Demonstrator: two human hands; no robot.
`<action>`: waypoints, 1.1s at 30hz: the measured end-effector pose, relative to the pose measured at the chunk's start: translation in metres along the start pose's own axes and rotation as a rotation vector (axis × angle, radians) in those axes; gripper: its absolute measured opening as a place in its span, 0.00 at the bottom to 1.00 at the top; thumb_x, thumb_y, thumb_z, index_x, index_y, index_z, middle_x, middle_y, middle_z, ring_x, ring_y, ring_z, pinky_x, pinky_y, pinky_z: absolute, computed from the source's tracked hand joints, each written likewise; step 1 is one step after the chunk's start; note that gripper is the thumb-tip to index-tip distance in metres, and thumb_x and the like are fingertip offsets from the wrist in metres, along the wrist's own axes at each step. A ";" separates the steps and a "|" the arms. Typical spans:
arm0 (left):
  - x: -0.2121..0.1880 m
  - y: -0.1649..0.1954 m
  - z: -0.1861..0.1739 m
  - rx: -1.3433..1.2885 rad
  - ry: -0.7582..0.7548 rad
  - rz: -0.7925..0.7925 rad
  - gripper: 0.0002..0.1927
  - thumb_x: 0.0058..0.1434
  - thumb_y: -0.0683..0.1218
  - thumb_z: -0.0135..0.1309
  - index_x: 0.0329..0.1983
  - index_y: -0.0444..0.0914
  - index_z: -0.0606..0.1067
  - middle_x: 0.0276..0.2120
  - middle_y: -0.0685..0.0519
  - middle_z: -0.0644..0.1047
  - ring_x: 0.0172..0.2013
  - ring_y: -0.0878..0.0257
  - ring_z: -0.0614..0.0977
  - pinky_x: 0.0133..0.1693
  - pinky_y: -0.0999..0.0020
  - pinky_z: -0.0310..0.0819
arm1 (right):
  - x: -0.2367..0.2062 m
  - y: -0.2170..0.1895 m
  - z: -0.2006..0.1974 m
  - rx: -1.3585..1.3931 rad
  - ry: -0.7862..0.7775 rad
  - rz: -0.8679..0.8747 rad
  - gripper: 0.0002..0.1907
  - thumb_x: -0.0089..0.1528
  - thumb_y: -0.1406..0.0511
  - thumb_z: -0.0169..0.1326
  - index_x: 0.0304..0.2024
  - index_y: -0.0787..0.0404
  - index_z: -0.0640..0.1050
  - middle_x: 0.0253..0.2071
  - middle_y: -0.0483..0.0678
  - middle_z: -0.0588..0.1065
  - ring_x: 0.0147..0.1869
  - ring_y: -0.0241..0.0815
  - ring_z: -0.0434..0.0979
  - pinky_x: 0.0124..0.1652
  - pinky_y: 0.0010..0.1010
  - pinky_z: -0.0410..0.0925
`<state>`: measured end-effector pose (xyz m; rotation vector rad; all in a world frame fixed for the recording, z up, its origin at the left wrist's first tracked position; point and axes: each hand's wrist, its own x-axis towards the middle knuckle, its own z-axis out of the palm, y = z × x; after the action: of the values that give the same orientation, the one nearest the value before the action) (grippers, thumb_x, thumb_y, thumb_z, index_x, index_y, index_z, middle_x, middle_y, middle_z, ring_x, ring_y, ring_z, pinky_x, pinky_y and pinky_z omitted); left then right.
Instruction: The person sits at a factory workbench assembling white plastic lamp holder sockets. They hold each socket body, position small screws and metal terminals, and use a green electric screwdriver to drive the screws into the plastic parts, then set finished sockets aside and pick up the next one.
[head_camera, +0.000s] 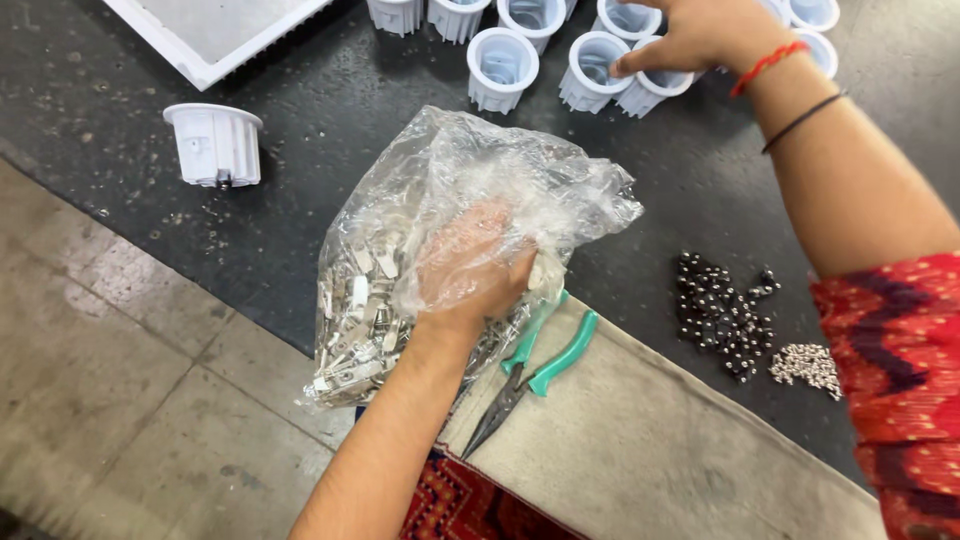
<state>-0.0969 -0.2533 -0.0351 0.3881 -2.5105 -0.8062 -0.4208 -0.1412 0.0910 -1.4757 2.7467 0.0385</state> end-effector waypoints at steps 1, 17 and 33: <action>0.001 0.002 -0.003 0.010 0.017 0.008 0.27 0.59 0.58 0.58 0.56 0.39 0.78 0.53 0.43 0.80 0.53 0.47 0.81 0.55 0.54 0.73 | 0.008 0.000 -0.003 -0.044 -0.103 0.105 0.45 0.56 0.39 0.66 0.61 0.66 0.78 0.50 0.68 0.80 0.49 0.65 0.81 0.48 0.50 0.73; 0.003 0.006 -0.009 -0.026 -0.005 -0.045 0.25 0.56 0.57 0.60 0.53 0.39 0.78 0.47 0.44 0.81 0.46 0.45 0.83 0.48 0.50 0.77 | 0.022 -0.005 -0.005 0.061 -0.246 0.203 0.47 0.52 0.44 0.68 0.71 0.49 0.71 0.58 0.61 0.76 0.50 0.64 0.80 0.42 0.50 0.75; 0.005 0.007 -0.009 0.011 -0.013 -0.048 0.26 0.57 0.58 0.59 0.53 0.39 0.78 0.47 0.43 0.81 0.45 0.45 0.83 0.47 0.50 0.76 | 0.015 0.027 0.004 0.056 -0.111 -0.220 0.51 0.48 0.68 0.65 0.75 0.45 0.66 0.62 0.62 0.73 0.60 0.61 0.75 0.54 0.49 0.69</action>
<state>-0.0974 -0.2543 -0.0225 0.4495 -2.5273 -0.8167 -0.4515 -0.1384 0.0864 -1.6955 2.4651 0.0377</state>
